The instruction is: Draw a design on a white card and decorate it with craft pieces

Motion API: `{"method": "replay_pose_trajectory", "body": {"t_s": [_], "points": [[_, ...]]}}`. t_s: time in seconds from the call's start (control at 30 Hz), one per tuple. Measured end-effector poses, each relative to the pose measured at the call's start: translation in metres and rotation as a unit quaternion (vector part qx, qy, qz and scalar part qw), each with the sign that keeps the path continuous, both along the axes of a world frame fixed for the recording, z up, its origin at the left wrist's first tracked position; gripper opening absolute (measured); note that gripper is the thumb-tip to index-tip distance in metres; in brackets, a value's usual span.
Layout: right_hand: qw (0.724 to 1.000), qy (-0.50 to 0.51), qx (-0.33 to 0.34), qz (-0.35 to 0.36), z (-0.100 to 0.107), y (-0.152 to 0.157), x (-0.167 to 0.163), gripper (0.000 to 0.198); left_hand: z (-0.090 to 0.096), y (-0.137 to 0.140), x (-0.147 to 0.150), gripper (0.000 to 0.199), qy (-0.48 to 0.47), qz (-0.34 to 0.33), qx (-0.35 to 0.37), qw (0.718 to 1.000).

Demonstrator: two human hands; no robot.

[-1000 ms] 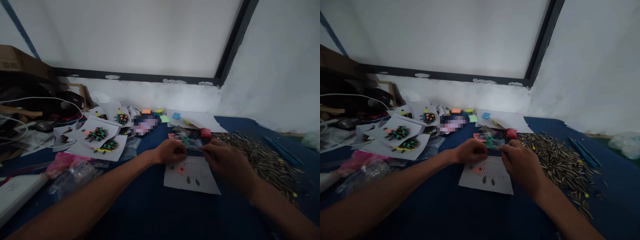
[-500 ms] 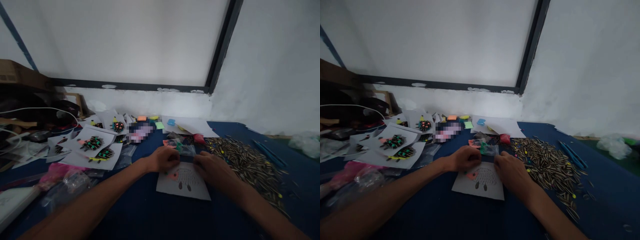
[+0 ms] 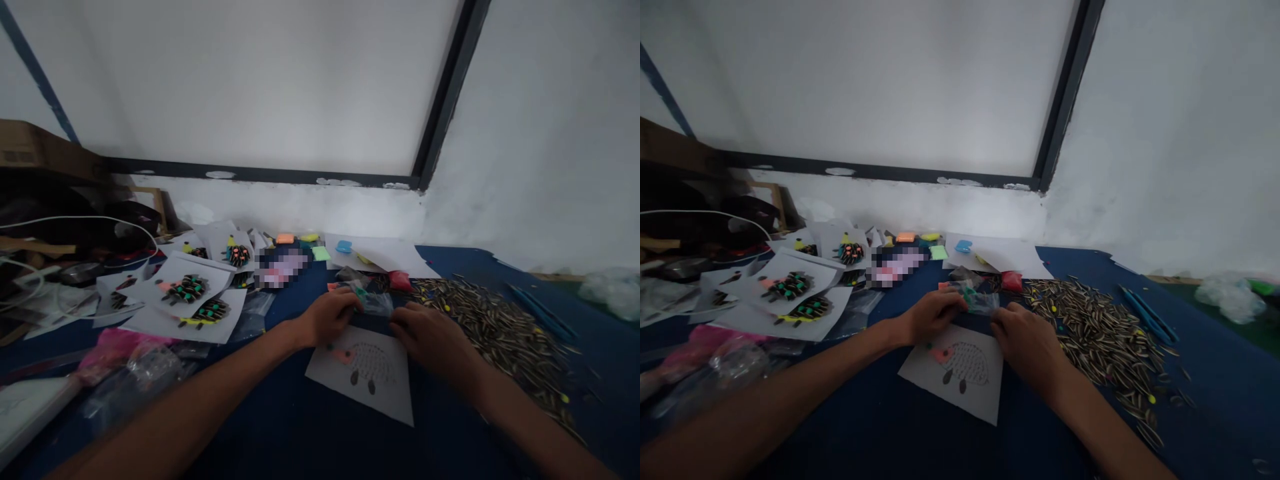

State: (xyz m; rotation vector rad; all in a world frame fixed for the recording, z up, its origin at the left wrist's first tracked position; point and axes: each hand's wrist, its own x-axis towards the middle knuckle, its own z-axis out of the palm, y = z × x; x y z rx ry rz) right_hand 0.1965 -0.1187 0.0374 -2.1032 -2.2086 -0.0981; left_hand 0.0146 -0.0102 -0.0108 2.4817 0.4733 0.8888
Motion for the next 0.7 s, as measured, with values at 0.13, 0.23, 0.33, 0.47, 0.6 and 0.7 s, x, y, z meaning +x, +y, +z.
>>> {"method": "replay_pose_trajectory", "body": {"t_s": [0.13,0.23,0.33,0.47,0.6,0.7], "points": [[1.000,0.017,0.024,-0.011,-0.001,0.005,0.013,0.023,-0.004,0.004,0.001,0.029,-0.005,0.010,0.015,1.000],[0.998,0.026,0.041,-0.048,-0.001,0.011,0.025,0.020,-0.004,0.004,0.000,0.031,0.002,0.026,0.019,0.999],[0.994,0.017,0.071,-0.076,-0.002,0.018,0.035,0.020,-0.002,0.000,0.000,0.033,0.047,0.045,0.041,0.997],[0.991,0.003,0.111,-0.079,-0.002,0.028,0.041,0.020,0.003,-0.006,0.000,0.031,0.105,0.071,0.079,0.989],[0.995,0.014,0.090,-0.052,-0.001,0.037,0.032,0.021,0.004,-0.008,0.002,0.028,0.126,0.091,0.092,0.984],[0.997,0.017,0.074,-0.033,0.001,0.048,0.020,0.022,0.003,-0.008,0.003,0.025,0.133,0.093,0.093,0.982]]}}
